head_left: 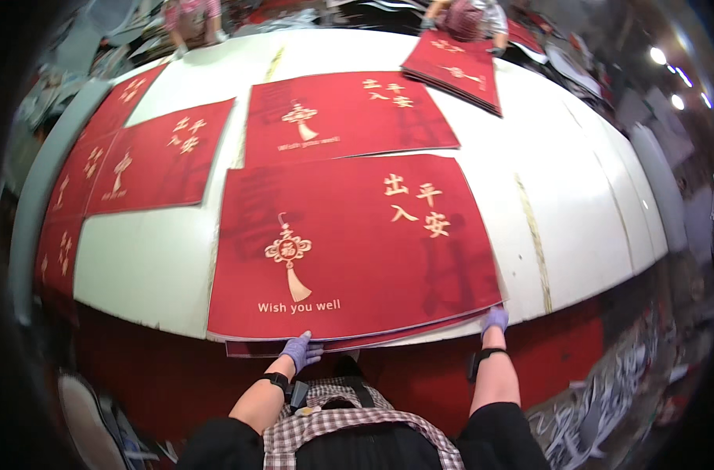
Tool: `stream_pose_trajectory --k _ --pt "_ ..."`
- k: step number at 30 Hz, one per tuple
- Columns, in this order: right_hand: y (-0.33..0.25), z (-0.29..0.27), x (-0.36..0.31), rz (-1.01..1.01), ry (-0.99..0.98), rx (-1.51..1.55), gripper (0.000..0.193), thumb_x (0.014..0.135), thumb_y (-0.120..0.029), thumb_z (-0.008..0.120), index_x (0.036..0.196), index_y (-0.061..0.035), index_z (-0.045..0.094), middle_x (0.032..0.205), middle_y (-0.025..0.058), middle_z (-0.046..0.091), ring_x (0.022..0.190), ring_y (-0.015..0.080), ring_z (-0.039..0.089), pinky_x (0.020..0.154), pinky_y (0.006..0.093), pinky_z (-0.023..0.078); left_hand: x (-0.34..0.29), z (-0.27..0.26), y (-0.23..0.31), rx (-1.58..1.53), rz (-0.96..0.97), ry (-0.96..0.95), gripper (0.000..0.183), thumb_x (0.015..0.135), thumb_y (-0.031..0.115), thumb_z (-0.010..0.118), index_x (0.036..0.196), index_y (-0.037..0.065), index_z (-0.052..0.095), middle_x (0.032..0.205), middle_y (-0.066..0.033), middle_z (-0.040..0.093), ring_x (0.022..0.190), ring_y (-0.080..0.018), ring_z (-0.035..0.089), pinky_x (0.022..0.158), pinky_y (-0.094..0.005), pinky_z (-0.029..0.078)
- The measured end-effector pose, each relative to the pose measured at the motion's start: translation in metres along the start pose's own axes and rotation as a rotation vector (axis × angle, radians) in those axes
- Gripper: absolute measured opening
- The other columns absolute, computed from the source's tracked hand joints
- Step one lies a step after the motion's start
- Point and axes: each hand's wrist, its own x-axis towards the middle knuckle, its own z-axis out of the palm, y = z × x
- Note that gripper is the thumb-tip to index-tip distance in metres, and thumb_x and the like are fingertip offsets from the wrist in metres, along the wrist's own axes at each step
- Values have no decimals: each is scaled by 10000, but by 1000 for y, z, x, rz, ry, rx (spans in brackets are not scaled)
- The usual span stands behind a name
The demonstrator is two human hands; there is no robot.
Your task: Cutting large sheets of red printed fabric into individual squares using an electric rotary cutter on a large work table.
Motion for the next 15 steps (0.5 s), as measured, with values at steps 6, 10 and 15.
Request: stream_pose_trajectory --k 6,10,15 --pt "16 67 -111 -3 75 -514 433 750 -246 670 1119 -32 592 1054 180 648 938 349 624 816 441 504 -68 -67 4 523 -197 232 528 948 520 348 1203 112 564 1116 -90 628 880 -197 599 755 -378 493" --pt "-11 102 -131 -116 50 -690 471 811 -146 656 1245 -48 502 1200 202 547 1081 349 551 914 408 456 -101 -136 0 466 -49 473 472 957 434 363 1206 86 563 1057 -101 646 842 -192 602 726 -368 492" --pt "-33 160 -146 -284 -265 -529 434 828 -105 630 1230 -3 501 1210 197 546 1106 322 536 933 383 439 -156 -158 5 -71 211 607 497 956 417 404 1284 51 474 1256 -152 553 1097 -285 552 930 -414 444"
